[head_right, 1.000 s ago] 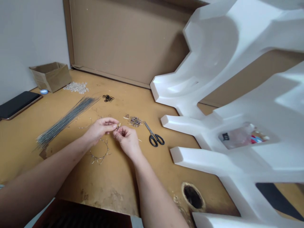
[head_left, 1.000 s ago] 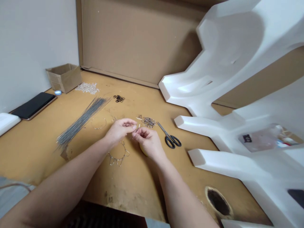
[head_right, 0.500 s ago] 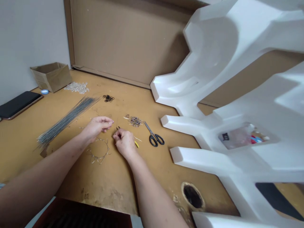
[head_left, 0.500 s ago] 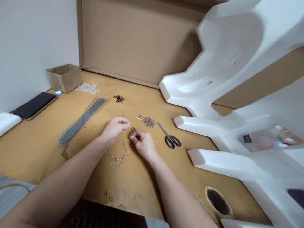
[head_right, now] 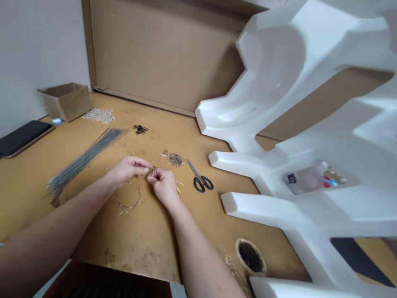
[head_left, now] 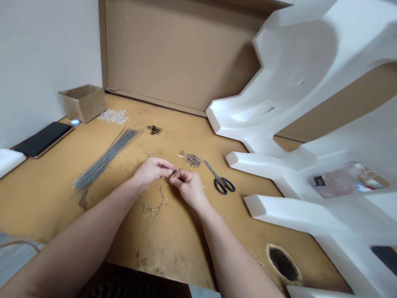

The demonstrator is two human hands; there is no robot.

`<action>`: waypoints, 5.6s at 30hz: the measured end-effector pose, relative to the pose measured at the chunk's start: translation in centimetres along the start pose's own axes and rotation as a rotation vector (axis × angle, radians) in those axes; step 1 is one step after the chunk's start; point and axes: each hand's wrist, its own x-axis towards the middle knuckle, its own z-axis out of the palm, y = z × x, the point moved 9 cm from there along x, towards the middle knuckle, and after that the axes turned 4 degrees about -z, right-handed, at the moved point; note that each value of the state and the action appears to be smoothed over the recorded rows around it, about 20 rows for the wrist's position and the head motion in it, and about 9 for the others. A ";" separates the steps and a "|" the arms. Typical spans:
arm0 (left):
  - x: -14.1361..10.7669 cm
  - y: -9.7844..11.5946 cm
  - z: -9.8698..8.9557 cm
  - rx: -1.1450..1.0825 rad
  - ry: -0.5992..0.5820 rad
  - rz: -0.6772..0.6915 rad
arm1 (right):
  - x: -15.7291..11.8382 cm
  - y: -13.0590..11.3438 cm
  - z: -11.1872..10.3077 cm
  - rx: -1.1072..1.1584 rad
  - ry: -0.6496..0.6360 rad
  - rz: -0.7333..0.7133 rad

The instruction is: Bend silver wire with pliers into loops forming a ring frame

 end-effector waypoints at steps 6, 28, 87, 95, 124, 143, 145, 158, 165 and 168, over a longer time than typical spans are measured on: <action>-0.2 0.3 0.9 -0.012 -0.109 0.041 | -0.3 -0.3 0.4 0.192 -0.080 0.027; -1.6 1.8 0.5 0.412 0.147 0.276 | -0.9 1.1 2.5 0.258 -0.168 0.184; -0.8 0.0 1.7 -0.153 -0.254 -0.001 | -1.5 -0.4 2.5 0.549 -0.164 0.146; -1.1 -0.8 2.7 -0.247 -0.320 -0.072 | -1.5 -0.7 2.8 0.631 -0.171 0.165; -0.6 0.6 -2.0 -0.303 0.142 -0.040 | -1.1 0.2 -3.6 -0.919 -0.217 0.133; -0.9 0.4 0.6 -0.109 -0.150 -0.057 | -0.5 -1.3 -2.7 0.252 -0.017 -0.079; -1.0 0.1 1.4 -0.095 -0.232 -0.084 | -0.6 -1.3 -1.9 0.457 -0.059 -0.063; -2.0 -0.7 3.3 -0.078 -0.440 -0.143 | -1.0 -2.6 -1.7 0.607 -0.053 -0.122; -2.0 -0.8 3.3 -0.084 -0.410 -0.160 | -0.9 -2.0 -1.6 0.590 -0.013 -0.083; -1.7 -1.1 3.1 -0.079 -0.368 -0.168 | -0.8 -1.5 -1.5 0.570 0.000 -0.075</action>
